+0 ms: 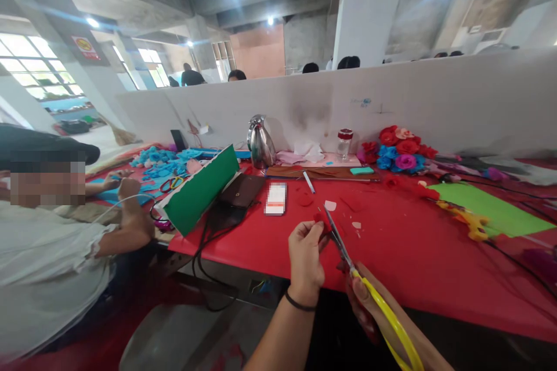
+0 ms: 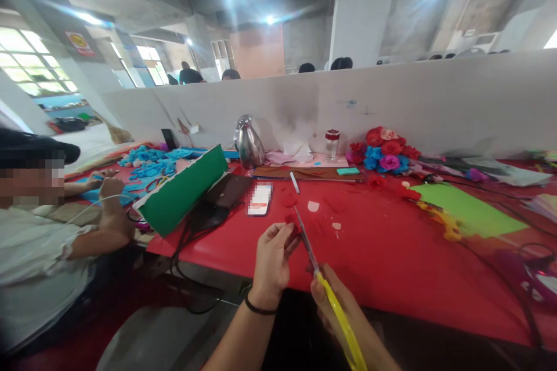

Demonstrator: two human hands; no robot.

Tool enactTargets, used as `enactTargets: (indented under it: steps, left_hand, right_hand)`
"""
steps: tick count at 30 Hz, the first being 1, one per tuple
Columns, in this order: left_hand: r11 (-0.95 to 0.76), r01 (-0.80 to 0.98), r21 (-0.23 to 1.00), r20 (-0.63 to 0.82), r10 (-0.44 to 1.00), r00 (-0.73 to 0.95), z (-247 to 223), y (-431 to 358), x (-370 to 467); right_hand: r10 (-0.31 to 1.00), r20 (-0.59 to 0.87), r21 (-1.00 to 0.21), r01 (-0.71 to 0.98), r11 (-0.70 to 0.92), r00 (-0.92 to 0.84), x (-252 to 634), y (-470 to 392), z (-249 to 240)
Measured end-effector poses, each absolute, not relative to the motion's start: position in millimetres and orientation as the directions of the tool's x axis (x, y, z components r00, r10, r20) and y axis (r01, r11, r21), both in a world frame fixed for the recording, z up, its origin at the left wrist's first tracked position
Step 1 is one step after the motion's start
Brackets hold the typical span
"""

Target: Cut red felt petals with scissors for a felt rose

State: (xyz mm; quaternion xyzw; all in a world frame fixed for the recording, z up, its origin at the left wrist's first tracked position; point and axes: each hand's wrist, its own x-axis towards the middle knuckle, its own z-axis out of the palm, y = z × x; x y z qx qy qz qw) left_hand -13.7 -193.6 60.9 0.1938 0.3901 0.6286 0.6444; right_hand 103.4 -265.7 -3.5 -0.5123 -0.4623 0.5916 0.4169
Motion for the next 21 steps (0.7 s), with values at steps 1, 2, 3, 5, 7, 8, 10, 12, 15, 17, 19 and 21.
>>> enactTargets:
  steps: [1,2,3,5,7,8,10,12,15,17,19,21]
  left_hand:
    - [0.143,-0.661,0.737,-0.267,0.960,-0.090,61.0,-195.5,-14.2]
    - [0.149,-0.664,0.733,-0.273,0.958,-0.086,61.0,-196.9,-14.6]
    - [0.153,-0.668,0.728,-0.276,0.958,-0.082,60.9,-198.0,-14.8]
    - [0.158,-0.678,0.718,-0.275,0.959,-0.069,60.5,-199.4,-15.2]
    - [0.167,-0.687,0.707,-0.273,0.961,-0.047,59.5,-200.3,-15.7]
    - [0.175,-0.691,0.702,-0.274,0.961,-0.035,59.0,-200.5,-16.1]
    - [0.198,-0.694,0.692,-0.285,0.958,-0.010,57.7,-200.7,-16.9]
    - [0.221,-0.697,0.682,-0.300,0.954,0.010,56.4,-200.4,-17.6]
    - [0.249,-0.703,0.667,-0.327,0.945,0.024,54.5,-199.2,-18.6]
    - [0.258,-0.705,0.661,-0.338,0.941,0.028,53.3,-198.3,-19.4]
    - [0.265,-0.704,0.659,-0.342,0.939,0.032,52.3,-197.5,-20.3]
    - [0.274,-0.701,0.658,-0.349,0.936,0.039,51.4,-196.8,-21.2]
  right_hand:
    - [0.966,-0.220,-0.974,-0.033,-0.226,-0.136,102.3,-267.1,-4.6]
    - [0.964,-0.222,-0.972,-0.048,-0.231,-0.144,101.4,-268.1,-5.7]
    - [0.962,-0.227,-0.969,-0.064,-0.239,-0.153,100.7,-268.7,-6.8]
    - [0.962,-0.226,-0.966,-0.092,-0.241,-0.150,99.4,-269.7,-8.3]
    - [0.966,-0.220,-0.966,-0.107,-0.235,-0.133,97.9,-271.3,-8.5]
    - [0.969,-0.220,-0.967,-0.109,-0.232,-0.116,97.0,-272.5,-7.9]
    - [0.972,-0.225,-0.968,-0.098,-0.232,-0.074,94.9,-275.8,-4.9]
    - [0.974,-0.225,-0.970,-0.085,-0.227,-0.032,92.7,-279.4,-0.6]
    - [0.974,-0.224,-0.972,-0.082,-0.222,0.017,89.5,-283.5,4.6]
    - [0.972,-0.231,-0.970,-0.081,-0.228,0.033,88.1,-284.9,5.7]
    - [0.971,-0.235,-0.970,-0.066,-0.233,0.033,87.5,-285.5,4.9]
    - [0.974,-0.222,-0.975,-0.039,-0.221,0.037,87.9,-285.1,2.5]
